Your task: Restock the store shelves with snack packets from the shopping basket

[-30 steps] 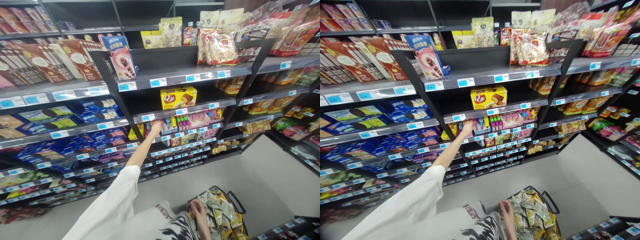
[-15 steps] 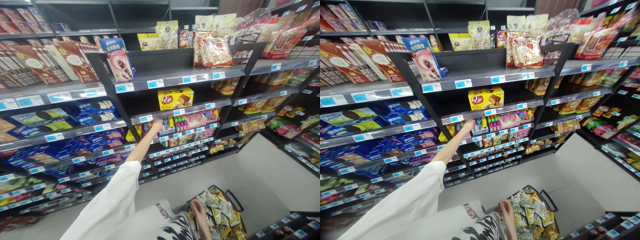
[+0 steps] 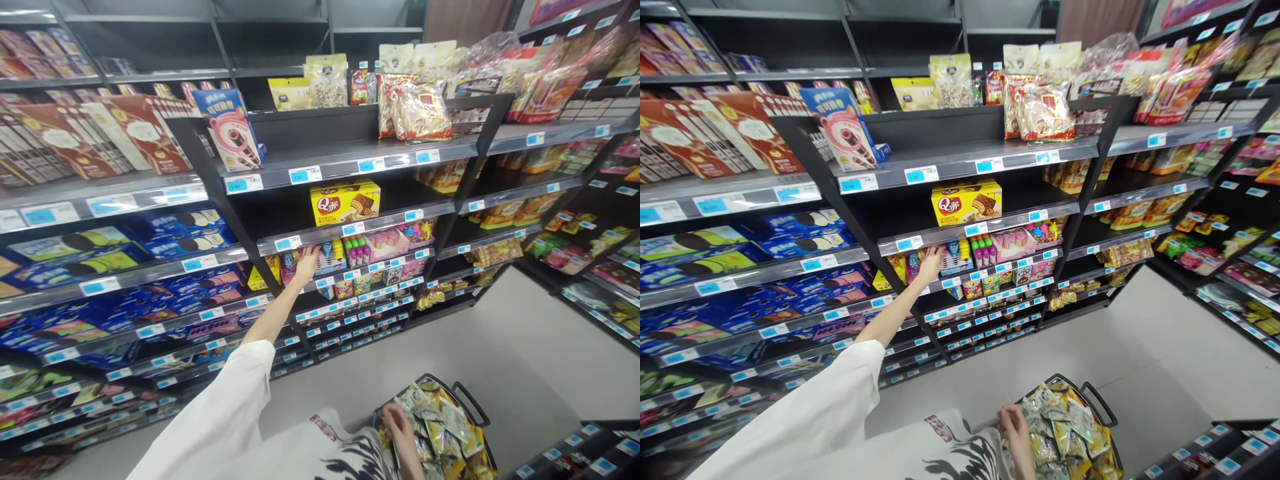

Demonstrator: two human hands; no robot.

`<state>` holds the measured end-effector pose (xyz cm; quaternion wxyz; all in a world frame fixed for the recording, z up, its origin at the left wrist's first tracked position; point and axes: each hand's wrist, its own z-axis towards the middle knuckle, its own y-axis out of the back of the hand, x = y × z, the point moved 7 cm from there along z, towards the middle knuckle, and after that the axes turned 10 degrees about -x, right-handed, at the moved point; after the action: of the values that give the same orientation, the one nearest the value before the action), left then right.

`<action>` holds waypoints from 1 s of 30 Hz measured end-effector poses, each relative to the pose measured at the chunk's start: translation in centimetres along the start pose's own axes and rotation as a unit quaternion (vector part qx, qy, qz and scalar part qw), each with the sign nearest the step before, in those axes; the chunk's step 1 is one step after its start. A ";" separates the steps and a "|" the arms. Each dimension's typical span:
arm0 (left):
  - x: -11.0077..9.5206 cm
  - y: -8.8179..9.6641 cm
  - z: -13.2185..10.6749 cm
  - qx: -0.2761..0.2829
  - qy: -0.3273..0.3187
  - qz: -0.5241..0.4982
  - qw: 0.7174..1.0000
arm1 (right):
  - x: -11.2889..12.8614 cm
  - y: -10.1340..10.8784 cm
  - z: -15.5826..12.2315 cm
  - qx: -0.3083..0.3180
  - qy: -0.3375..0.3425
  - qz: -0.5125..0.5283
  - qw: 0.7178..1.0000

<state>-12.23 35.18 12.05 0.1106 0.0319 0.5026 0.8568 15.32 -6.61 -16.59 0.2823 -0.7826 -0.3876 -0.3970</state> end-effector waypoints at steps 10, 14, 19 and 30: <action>1.4 -1.2 0.1 -0.005 -0.010 -0.042 0.999 | 0.0 -0.9 0.2 0.015 -0.010 -0.030 0.999; 1.2 -1.8 1.0 -0.004 0.009 -0.036 0.999 | 0.6 -0.9 -0.1 0.009 -0.011 -0.028 1.000; 1.2 -2.3 1.5 -0.006 0.020 -0.019 1.000 | 0.8 -0.5 0.0 -0.007 -0.015 -0.015 1.000; -0.2 -2.1 -0.3 -0.003 -0.027 0.016 1.000 | 0.5 -0.3 0.5 -0.015 -0.010 -0.004 1.000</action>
<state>-11.72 35.83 10.13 0.1110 0.0628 0.4965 0.8586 15.49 -5.88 -16.42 0.2647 -0.7892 -0.3874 -0.3962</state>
